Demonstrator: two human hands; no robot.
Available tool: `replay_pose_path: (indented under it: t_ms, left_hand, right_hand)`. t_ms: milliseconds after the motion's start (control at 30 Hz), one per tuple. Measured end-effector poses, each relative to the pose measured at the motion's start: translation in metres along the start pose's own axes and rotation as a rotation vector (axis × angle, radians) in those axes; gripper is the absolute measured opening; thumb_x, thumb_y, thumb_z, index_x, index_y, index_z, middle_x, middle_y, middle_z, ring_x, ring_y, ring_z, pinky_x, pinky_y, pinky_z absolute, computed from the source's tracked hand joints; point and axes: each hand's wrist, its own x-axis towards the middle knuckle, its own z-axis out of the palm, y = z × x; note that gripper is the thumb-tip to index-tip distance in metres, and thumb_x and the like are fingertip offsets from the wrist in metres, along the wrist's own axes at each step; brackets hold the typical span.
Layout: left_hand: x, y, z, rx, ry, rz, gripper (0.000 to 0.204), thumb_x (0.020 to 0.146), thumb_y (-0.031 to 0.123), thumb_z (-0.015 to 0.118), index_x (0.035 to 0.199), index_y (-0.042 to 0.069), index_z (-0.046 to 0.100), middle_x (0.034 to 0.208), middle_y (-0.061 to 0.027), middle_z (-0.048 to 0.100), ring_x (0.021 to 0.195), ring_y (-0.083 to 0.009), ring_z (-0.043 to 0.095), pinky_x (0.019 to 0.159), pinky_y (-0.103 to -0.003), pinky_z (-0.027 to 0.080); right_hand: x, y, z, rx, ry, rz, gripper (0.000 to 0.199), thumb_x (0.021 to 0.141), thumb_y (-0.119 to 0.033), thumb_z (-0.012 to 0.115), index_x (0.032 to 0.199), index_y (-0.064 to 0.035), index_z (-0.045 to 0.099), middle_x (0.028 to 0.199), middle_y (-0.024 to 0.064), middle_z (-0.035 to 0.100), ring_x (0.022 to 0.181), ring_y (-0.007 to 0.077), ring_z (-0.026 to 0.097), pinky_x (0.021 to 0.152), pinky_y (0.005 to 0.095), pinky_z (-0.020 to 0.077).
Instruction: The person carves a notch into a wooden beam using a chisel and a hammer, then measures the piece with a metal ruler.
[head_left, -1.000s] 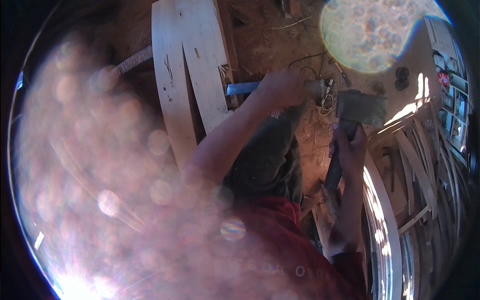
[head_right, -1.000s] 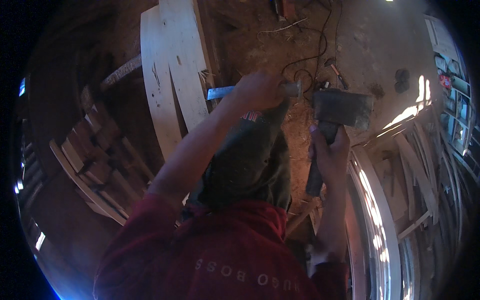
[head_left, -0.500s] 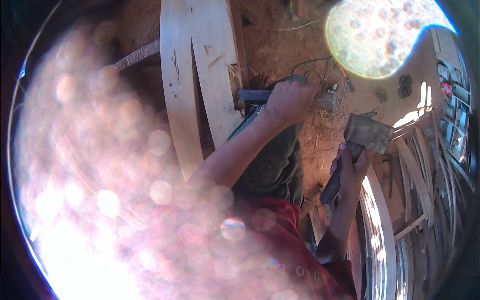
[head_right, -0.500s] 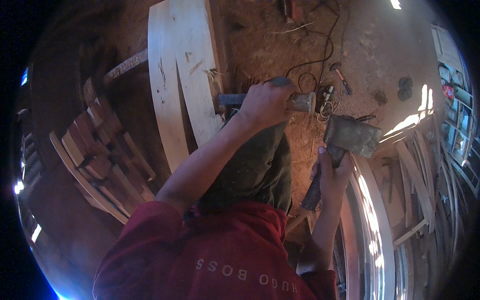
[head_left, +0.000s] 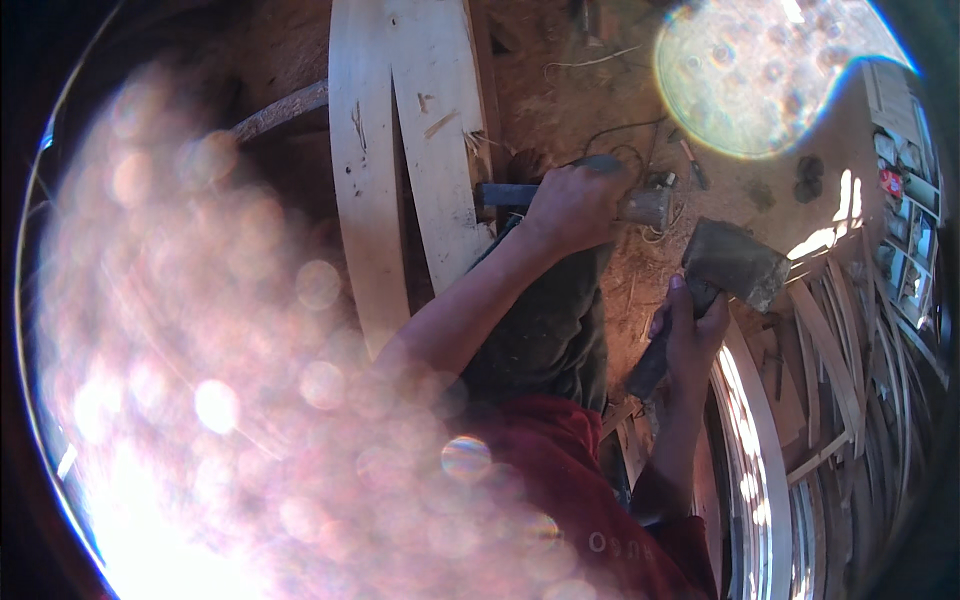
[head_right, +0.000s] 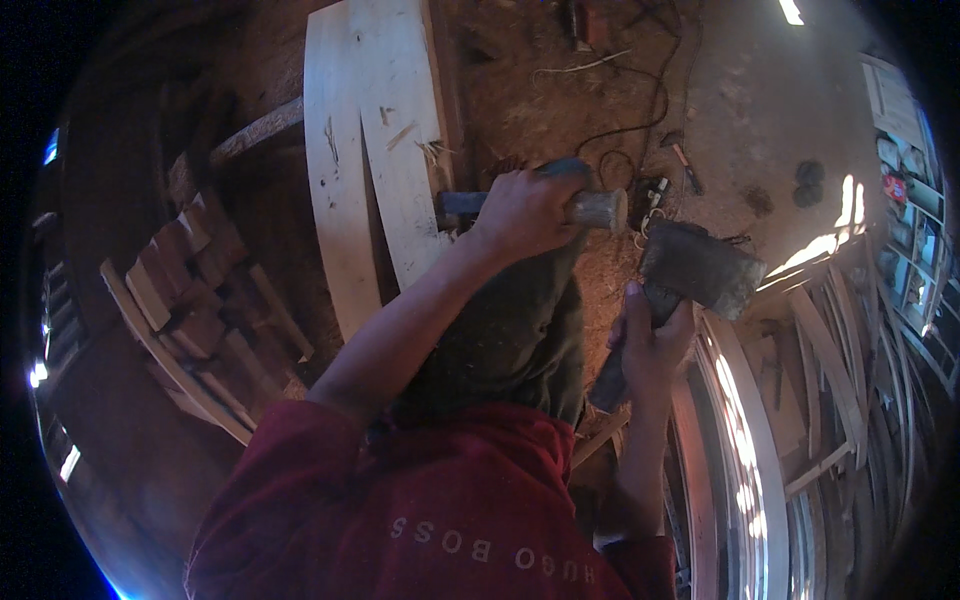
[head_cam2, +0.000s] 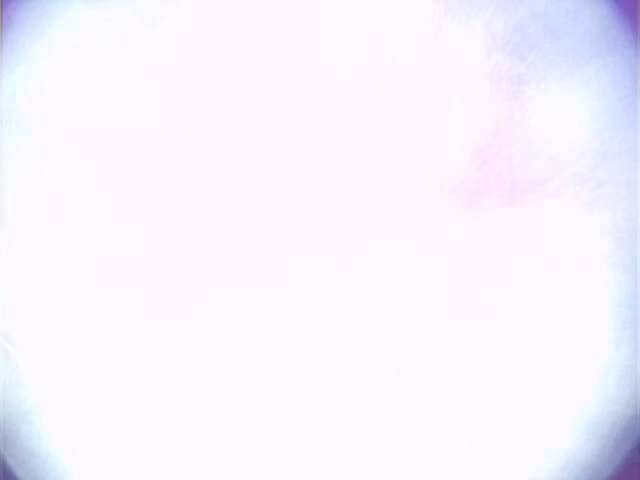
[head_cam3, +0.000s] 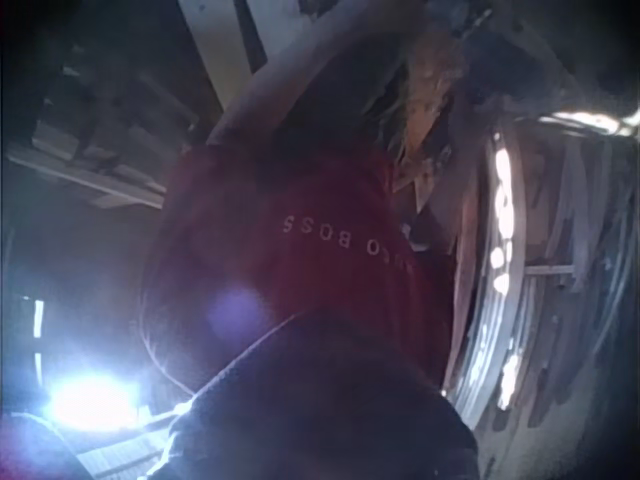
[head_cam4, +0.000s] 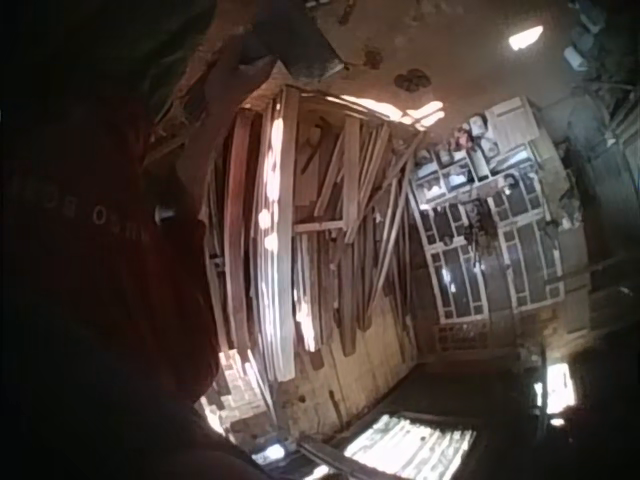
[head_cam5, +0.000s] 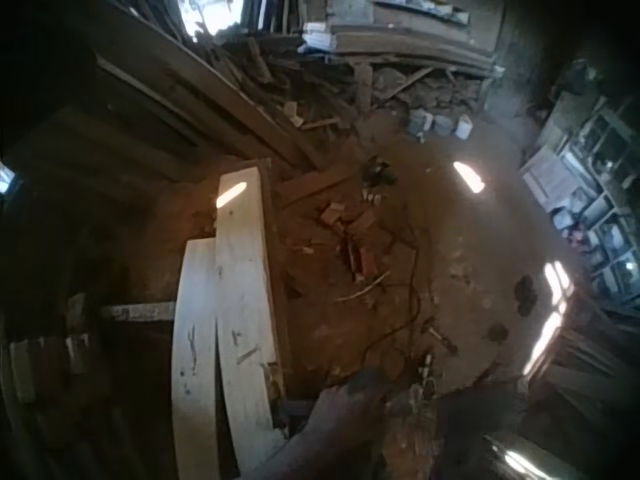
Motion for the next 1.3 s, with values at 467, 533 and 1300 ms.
replay_pose_path:
  t_ms: [467, 533, 1300]
  left_hand:
    - [0.022, 0.033, 0.007, 0.187, -0.339, 0.057, 0.031, 0.075, 0.025, 0.074, 0.101, 0.01, 0.069, 0.091, -0.016, 0.071, 0.087, -0.0397, 0.069, 0.077, -0.049, 0.056]
    - [0.012, 0.034, 0.012, 0.063, -0.25, -0.006, 0.032, 0.074, 0.024, 0.074, 0.103, 0.01, 0.069, 0.091, -0.0162, 0.071, 0.088, -0.0403, 0.069, 0.078, -0.049, 0.056]
    - [-0.008, 0.004, 0.003, 0.001, -0.027, 0.01, 0.027, 0.07, 0.022, 0.073, 0.093, 0.01, 0.065, 0.077, -0.0152, 0.068, 0.076, -0.037, 0.068, 0.067, -0.05, 0.053]
  right_hand:
    - [0.0, -0.01, -0.019, 0.011, -0.053, 0.039, 0.019, 0.094, -0.014, 0.067, 0.095, -0.0028, 0.051, 0.063, 0.004, 0.055, 0.046, 0.0117, 0.053, 0.043, 0.0269, 0.044]
    - [-0.004, -0.009, -0.022, 0.021, -0.042, 0.041, 0.02, 0.093, -0.014, 0.067, 0.094, -0.0027, 0.051, 0.063, 0.004, 0.055, 0.046, 0.0119, 0.053, 0.043, 0.027, 0.044]
    - [-0.009, -0.007, -0.017, -0.041, 0.017, -0.081, 0.02, 0.095, -0.013, 0.065, 0.098, -0.0012, 0.05, 0.061, 0.0057, 0.055, 0.047, 0.012, 0.054, 0.043, 0.0267, 0.0437]
